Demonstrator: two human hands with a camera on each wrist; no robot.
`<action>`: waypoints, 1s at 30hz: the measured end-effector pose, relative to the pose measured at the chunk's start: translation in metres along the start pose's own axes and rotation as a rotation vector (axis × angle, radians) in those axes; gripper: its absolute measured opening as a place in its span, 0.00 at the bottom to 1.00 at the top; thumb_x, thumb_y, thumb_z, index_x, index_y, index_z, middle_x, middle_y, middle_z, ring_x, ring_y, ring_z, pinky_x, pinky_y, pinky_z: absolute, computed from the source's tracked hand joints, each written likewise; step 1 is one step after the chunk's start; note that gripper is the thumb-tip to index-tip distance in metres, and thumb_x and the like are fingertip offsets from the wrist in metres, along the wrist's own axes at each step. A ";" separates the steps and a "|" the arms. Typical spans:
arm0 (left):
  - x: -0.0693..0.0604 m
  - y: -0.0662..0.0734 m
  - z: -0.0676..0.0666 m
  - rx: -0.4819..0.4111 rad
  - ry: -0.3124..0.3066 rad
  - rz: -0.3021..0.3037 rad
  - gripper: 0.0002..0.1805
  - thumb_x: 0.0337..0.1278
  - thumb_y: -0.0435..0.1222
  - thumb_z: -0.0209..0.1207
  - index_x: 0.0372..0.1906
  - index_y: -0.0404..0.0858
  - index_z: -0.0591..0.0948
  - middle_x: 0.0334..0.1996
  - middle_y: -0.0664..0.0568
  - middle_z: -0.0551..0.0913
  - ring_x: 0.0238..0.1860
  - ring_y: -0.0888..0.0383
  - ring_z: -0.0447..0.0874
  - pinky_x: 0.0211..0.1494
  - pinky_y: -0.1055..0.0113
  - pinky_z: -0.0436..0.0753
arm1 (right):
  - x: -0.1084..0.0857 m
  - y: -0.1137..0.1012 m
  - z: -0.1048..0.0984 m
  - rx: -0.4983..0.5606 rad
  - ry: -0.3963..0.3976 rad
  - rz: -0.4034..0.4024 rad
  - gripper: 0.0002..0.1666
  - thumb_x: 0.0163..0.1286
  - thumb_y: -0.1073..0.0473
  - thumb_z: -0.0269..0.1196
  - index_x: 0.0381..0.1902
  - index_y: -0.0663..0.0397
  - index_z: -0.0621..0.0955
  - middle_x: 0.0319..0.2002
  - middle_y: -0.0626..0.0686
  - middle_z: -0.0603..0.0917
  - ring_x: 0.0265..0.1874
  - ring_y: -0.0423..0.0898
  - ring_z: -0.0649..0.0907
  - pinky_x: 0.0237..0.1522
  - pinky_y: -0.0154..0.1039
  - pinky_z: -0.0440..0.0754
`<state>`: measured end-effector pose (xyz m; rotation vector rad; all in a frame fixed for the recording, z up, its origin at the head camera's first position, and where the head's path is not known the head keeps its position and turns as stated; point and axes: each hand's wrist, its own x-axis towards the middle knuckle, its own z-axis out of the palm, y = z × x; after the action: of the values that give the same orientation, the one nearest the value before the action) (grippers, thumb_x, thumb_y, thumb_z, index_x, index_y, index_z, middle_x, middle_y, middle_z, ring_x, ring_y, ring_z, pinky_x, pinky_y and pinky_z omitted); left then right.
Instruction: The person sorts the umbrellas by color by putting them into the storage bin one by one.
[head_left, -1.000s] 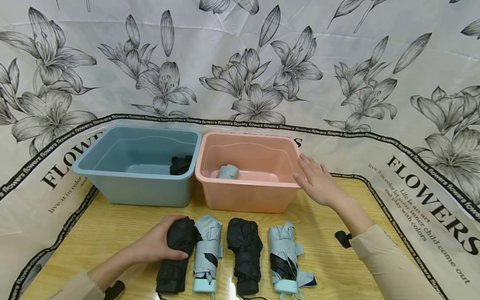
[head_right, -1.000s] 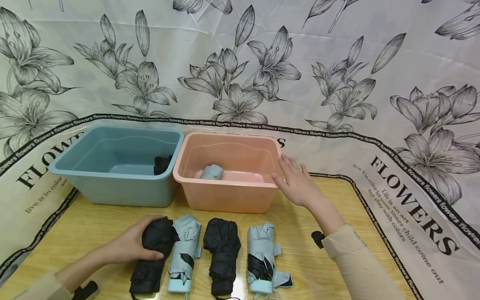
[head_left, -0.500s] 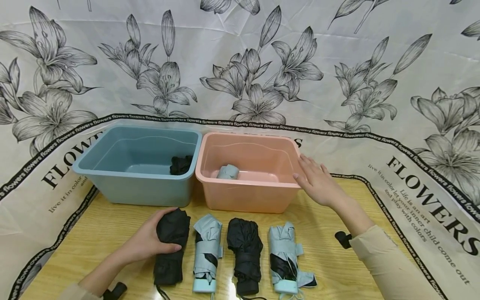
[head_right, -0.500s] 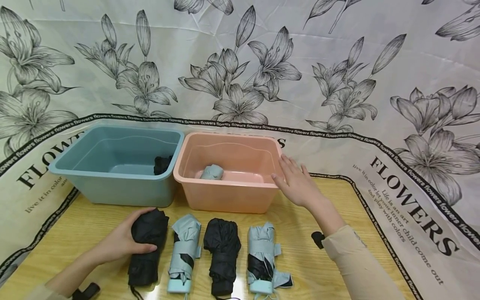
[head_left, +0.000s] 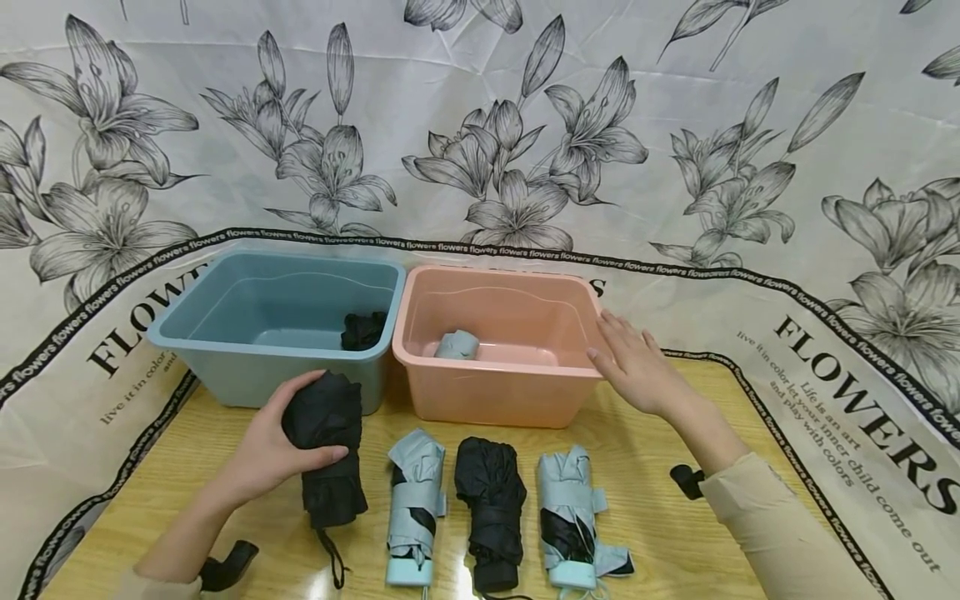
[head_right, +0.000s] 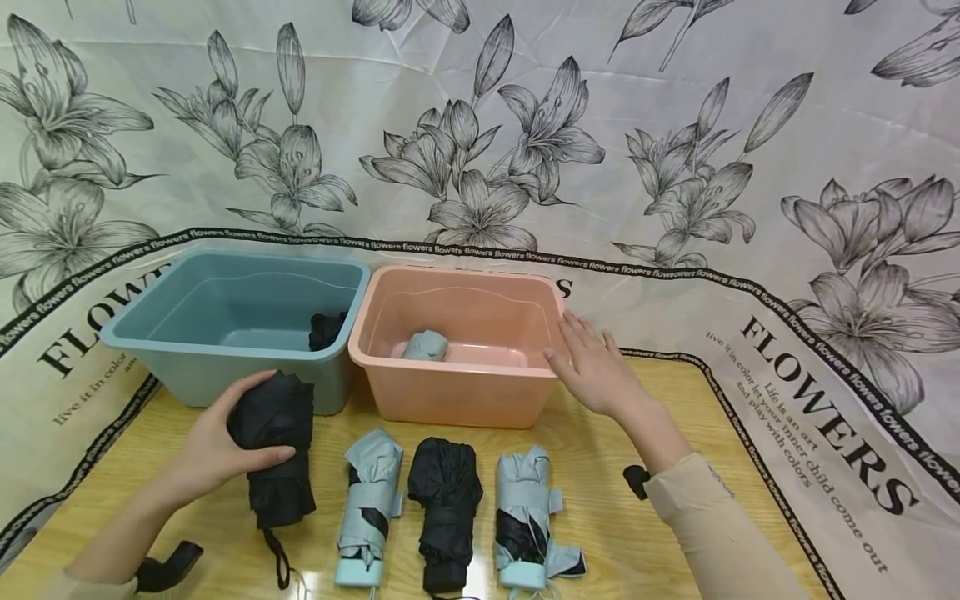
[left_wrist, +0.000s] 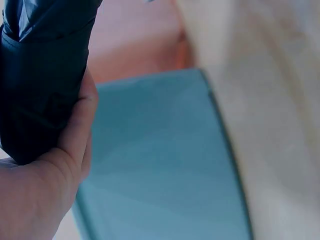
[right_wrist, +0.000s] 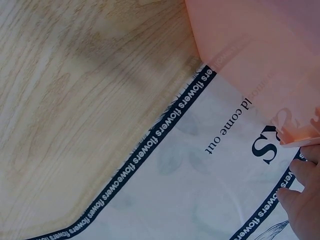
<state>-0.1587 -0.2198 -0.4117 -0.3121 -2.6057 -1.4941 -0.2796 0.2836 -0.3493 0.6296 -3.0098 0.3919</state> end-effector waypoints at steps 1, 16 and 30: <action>0.002 0.004 -0.004 0.000 0.017 0.006 0.56 0.49 0.42 0.81 0.81 0.47 0.61 0.72 0.37 0.66 0.63 0.35 0.76 0.58 0.39 0.78 | 0.000 0.000 0.000 0.000 0.002 0.000 0.44 0.86 0.37 0.38 0.84 0.63 0.49 0.84 0.63 0.45 0.81 0.66 0.45 0.76 0.70 0.37; 0.052 0.056 -0.057 -0.083 0.299 0.061 0.59 0.53 0.36 0.77 0.84 0.55 0.54 0.79 0.44 0.59 0.76 0.39 0.60 0.72 0.41 0.66 | -0.001 0.001 -0.001 -0.003 0.001 0.000 0.45 0.86 0.37 0.38 0.84 0.63 0.48 0.84 0.63 0.45 0.81 0.67 0.45 0.77 0.70 0.37; 0.111 0.067 -0.091 -0.083 0.435 -0.015 0.56 0.58 0.47 0.74 0.84 0.55 0.50 0.83 0.48 0.51 0.81 0.48 0.51 0.80 0.47 0.59 | -0.001 0.001 0.001 -0.006 -0.007 0.004 0.45 0.86 0.37 0.37 0.84 0.62 0.48 0.84 0.62 0.44 0.82 0.66 0.44 0.77 0.69 0.37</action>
<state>-0.2505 -0.2528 -0.2865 0.0266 -2.2128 -1.4801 -0.2793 0.2846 -0.3503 0.6252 -3.0181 0.3810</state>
